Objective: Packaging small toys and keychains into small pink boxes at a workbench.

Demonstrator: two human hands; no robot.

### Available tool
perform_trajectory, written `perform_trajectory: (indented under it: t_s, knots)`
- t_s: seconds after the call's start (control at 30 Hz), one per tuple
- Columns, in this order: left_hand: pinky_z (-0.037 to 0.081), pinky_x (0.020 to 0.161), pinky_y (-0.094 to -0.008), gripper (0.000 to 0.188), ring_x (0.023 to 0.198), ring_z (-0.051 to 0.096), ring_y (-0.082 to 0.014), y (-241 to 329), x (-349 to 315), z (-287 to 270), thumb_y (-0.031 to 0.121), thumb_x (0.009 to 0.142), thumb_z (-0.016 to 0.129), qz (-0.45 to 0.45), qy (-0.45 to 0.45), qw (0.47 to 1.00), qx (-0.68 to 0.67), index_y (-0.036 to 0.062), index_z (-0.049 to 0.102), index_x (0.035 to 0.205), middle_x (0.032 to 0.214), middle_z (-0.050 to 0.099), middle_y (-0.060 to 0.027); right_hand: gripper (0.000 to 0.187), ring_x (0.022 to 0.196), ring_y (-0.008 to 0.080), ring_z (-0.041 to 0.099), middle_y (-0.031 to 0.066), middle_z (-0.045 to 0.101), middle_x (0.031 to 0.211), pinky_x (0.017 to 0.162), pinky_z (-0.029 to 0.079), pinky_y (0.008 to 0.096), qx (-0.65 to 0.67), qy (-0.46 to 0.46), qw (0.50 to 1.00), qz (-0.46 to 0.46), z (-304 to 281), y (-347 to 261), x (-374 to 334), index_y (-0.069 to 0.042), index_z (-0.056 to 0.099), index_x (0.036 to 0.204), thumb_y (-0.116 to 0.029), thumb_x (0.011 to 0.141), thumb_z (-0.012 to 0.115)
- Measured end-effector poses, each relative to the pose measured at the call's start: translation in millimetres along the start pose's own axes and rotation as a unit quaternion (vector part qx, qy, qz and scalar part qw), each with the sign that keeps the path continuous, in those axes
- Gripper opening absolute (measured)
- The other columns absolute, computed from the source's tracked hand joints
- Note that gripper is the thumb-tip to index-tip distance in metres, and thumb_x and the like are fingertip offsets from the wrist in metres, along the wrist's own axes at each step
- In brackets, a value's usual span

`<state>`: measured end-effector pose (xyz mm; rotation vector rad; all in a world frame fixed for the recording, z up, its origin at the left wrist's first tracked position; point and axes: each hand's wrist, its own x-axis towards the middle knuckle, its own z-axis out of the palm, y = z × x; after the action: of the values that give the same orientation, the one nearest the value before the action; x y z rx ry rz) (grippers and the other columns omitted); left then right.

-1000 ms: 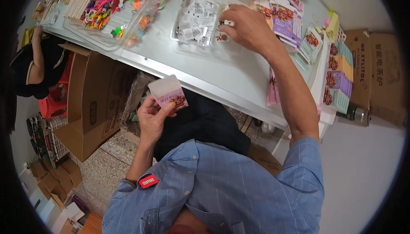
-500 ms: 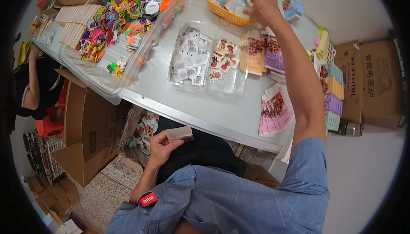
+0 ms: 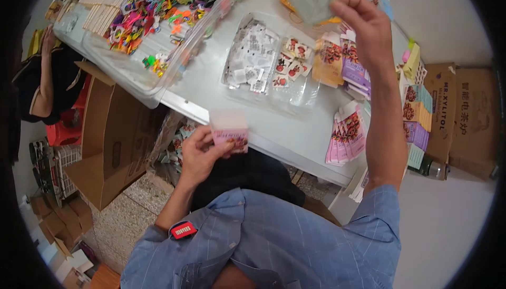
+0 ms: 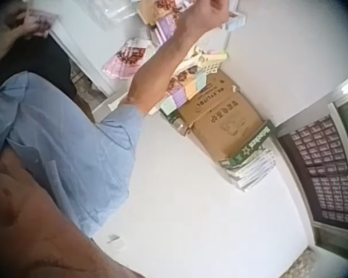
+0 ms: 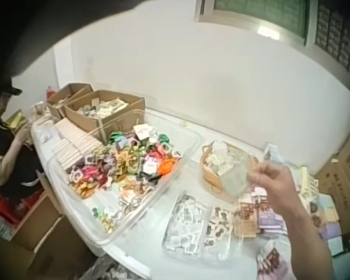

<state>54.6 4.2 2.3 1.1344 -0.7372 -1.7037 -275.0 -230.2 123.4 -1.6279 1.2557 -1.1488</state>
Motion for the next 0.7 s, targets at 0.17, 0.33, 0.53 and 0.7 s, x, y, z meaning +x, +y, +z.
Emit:
perform_trajectory:
  t_s: [0.17,0.33,0.53,0.7]
  knots:
    - [0.057,0.069,-0.0214,0.044,0.092,0.071,-0.0124,8,7,15,0.000,0.089,0.077,0.042,-0.021,0.999,0.001,-0.0047,0.059,0.128,0.112,0.073,-0.0145,0.006,0.099,0.0209,0.064,0.0098,0.070,0.099,0.099,0.046,0.0393,0.073,-0.142,0.985,-0.064,63,-47,-87,0.002,0.070,0.094,0.000,0.089,0.069]
    - [0.057,0.071,-0.0206,0.041,0.092,0.071,-0.0110,10,-4,22,-0.001,0.089,0.077,0.051,-0.037,0.998,0.012,-0.0054,0.060,0.126,0.113,0.073,-0.0152,0.007,0.096,0.0217,0.063,0.0100,0.070,0.094,0.093,0.047,0.0391,0.059,-0.218,0.972,-0.060,81,-46,-116,0.001,0.070,0.091,0.002,0.085,0.074]
    - [0.058,0.080,-0.0223,0.040,0.098,0.071,-0.0133,2,-14,22,-0.003,0.089,0.076,0.055,-0.045,0.997,0.020,-0.0060,0.061,0.126,0.114,0.073,-0.0162,0.006,0.086,0.0195,0.063,0.0061,0.069,0.086,0.087,0.049,0.0367,-0.034,-0.255,0.963,-0.076,78,-55,-126,-0.001,0.070,0.088,-0.002,0.085,0.076]
    - [0.056,0.082,-0.0222,0.040,0.100,0.070,-0.0134,-7,-16,18,-0.001,0.089,0.076,0.073,-0.057,0.996,0.015,-0.0055,0.061,0.126,0.115,0.073,-0.0155,0.008,0.082,0.0202,0.063,0.0054,0.069,0.083,0.085,0.048,0.0378,-0.045,-0.287,0.954,-0.076,84,-50,-125,-0.001,0.071,0.086,-0.006,0.084,0.078]
